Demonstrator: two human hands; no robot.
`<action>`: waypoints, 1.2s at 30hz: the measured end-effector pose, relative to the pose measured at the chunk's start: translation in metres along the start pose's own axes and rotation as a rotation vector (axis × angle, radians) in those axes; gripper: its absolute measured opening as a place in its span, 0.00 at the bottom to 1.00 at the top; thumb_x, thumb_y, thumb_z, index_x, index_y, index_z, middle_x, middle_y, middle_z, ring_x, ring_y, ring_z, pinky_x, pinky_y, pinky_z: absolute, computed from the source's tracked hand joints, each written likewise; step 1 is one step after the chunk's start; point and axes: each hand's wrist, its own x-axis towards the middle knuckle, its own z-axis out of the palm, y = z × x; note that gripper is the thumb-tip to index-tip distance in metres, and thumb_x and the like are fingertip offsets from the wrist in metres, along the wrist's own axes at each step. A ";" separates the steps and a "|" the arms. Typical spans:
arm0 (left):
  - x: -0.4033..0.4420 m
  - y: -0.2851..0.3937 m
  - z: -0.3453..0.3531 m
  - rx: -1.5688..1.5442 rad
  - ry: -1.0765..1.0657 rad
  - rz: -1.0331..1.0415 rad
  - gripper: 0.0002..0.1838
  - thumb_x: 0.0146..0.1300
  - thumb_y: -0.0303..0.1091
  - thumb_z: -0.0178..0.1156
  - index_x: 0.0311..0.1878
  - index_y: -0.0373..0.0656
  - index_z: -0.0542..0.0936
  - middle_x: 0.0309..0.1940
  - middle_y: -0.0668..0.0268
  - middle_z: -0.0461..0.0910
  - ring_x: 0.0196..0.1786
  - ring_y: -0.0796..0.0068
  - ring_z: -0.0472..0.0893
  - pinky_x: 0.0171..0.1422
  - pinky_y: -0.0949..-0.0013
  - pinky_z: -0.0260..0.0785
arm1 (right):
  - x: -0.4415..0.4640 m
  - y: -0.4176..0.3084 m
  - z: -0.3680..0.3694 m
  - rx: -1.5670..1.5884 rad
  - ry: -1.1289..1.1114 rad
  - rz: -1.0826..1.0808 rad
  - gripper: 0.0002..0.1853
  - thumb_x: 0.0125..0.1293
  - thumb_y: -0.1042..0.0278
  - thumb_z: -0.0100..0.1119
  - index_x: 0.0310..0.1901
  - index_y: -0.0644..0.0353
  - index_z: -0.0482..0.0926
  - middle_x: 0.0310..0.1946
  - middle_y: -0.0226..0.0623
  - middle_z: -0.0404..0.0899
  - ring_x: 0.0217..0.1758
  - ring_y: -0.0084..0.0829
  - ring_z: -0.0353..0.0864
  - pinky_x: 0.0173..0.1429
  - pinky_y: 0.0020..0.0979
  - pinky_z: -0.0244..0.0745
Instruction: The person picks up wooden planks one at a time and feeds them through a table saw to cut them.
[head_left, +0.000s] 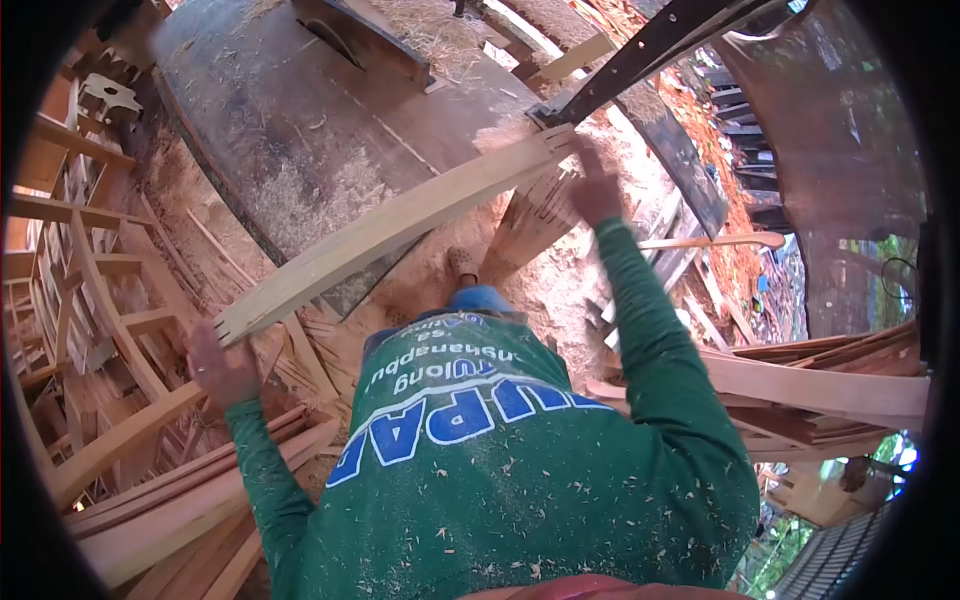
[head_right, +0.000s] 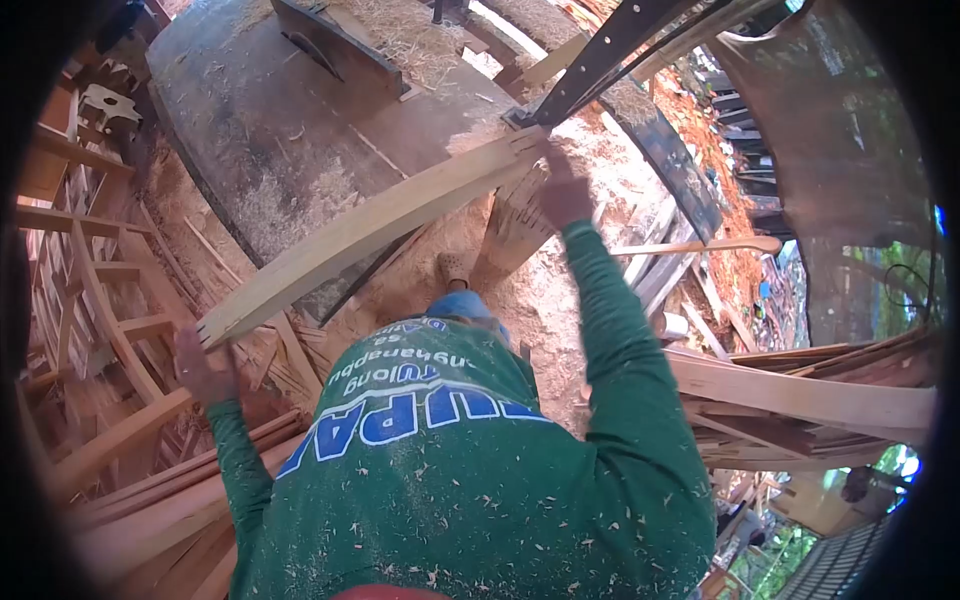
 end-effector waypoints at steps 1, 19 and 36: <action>-0.010 -0.023 -0.003 0.014 -0.044 -0.117 0.36 0.66 0.52 0.66 0.75 0.49 0.72 0.75 0.61 0.71 0.73 0.54 0.73 0.75 0.49 0.65 | -0.002 0.069 0.001 -0.089 -0.031 0.236 0.24 0.63 0.70 0.55 0.63 0.57 0.78 0.63 0.47 0.80 0.61 0.46 0.84 0.64 0.48 0.77; 0.008 -0.020 0.063 -1.091 0.254 -0.884 0.22 0.79 0.45 0.49 0.42 0.37 0.86 0.35 0.65 0.85 0.40 0.76 0.83 0.49 0.71 0.75 | 0.035 0.028 0.076 1.021 -0.448 0.111 0.44 0.53 0.70 0.82 0.70 0.62 0.67 0.65 0.42 0.76 0.67 0.39 0.76 0.70 0.46 0.74; 0.092 -0.006 0.146 -0.410 -0.361 -0.932 0.40 0.74 0.65 0.42 0.60 0.33 0.79 0.55 0.41 0.82 0.62 0.43 0.80 0.68 0.49 0.70 | -0.053 0.056 0.088 0.768 -0.298 0.482 0.41 0.69 0.31 0.60 0.57 0.71 0.82 0.46 0.40 0.86 0.46 0.34 0.83 0.52 0.36 0.79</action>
